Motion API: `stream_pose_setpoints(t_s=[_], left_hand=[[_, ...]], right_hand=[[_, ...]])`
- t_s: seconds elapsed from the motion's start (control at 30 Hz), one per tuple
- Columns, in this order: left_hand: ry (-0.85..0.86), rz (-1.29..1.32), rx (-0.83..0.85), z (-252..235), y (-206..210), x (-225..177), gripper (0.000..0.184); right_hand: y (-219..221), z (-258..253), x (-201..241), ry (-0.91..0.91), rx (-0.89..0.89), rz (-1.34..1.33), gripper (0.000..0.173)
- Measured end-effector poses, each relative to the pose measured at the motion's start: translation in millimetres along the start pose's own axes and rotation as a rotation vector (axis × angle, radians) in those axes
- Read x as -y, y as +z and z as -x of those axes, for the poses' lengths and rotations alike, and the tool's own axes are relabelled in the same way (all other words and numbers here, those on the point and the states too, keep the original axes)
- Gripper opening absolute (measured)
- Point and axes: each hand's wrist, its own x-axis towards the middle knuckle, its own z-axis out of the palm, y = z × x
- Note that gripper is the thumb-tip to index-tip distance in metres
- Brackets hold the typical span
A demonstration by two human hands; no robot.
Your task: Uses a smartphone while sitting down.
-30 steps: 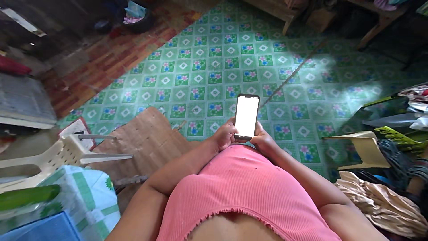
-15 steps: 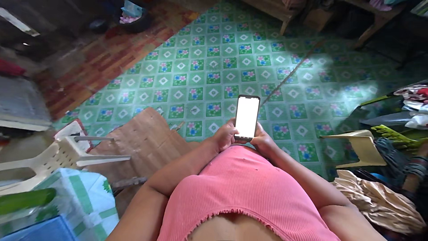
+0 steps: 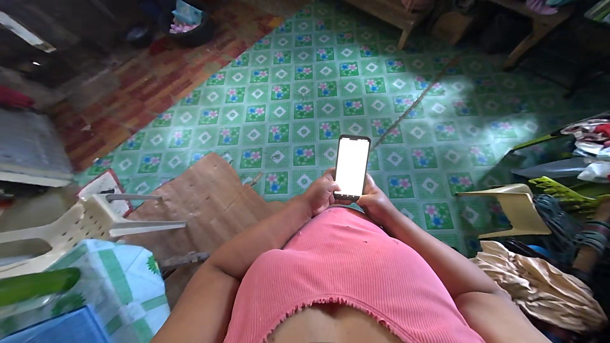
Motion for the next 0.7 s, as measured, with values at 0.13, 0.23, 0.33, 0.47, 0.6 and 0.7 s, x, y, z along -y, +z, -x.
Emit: stream_pose_setpoints(t_s=[0.13, 0.23, 0.33, 0.47, 0.6, 0.7], left_hand=[[0.006, -0.009, 0.004, 1.0, 0.0, 0.5, 0.061], [0.006, -0.019, 0.002, 1.0, -0.1, 0.7, 0.064], [0.009, -0.006, 0.001, 0.6, -1.0, 1.6, 0.064], [0.007, -0.003, -0.015, 0.5, -0.6, 1.9, 0.066], [0.01, -0.018, 0.0, -0.1, -1.3, 2.3, 0.064], [0.008, -0.017, 0.006, 0.1, -1.4, 1.8, 0.062]], right_hand=[[1.3, 0.7, -0.4, -0.001, -0.017, 0.01, 0.079], [-0.3, 0.4, -1.8, 0.0, -0.027, 0.03, 0.078], [-1.4, -0.2, -2.9, 0.0, -0.029, 0.026, 0.079], [-1.3, 0.0, -2.3, 0.007, -0.022, 0.013, 0.078], [-0.7, 0.7, -0.8, 0.006, -0.017, 0.023, 0.076], [-0.2, 1.0, -0.8, 0.005, -0.022, 0.022, 0.077]])
